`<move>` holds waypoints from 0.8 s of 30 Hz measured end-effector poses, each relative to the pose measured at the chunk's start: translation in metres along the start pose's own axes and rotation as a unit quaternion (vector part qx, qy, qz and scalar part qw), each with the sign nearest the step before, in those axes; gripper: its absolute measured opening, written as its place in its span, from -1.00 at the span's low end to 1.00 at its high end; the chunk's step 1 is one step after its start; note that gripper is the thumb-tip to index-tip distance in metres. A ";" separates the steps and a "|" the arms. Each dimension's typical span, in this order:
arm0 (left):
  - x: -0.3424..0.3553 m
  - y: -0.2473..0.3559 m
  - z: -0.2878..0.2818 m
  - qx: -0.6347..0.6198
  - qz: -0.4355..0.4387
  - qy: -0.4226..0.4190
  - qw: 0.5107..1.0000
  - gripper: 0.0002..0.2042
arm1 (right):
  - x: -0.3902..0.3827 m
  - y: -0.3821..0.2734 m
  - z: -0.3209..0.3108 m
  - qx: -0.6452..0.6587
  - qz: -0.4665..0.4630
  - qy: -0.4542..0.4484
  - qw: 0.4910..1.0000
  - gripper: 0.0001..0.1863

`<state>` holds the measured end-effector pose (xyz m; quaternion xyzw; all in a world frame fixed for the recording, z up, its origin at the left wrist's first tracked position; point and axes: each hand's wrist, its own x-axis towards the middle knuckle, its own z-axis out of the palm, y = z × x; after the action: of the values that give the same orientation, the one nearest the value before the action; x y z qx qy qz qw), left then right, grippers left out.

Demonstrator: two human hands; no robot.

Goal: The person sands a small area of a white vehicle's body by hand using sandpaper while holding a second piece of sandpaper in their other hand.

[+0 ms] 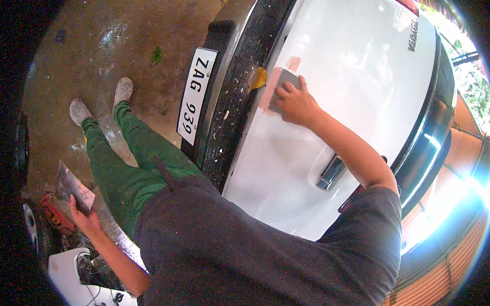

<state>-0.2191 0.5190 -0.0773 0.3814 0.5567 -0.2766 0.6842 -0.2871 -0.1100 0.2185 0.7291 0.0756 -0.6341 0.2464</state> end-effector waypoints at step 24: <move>0.000 -0.007 0.004 0.002 -0.005 -0.019 1.000 -0.65 | -0.013 0.013 -0.034 0.004 0.023 -0.128 0.991 -0.55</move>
<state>-0.2228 0.5120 -0.0787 0.3747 0.5454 -0.2883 0.6922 -0.2537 -0.1030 0.2369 0.6443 0.0243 -0.7166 0.2660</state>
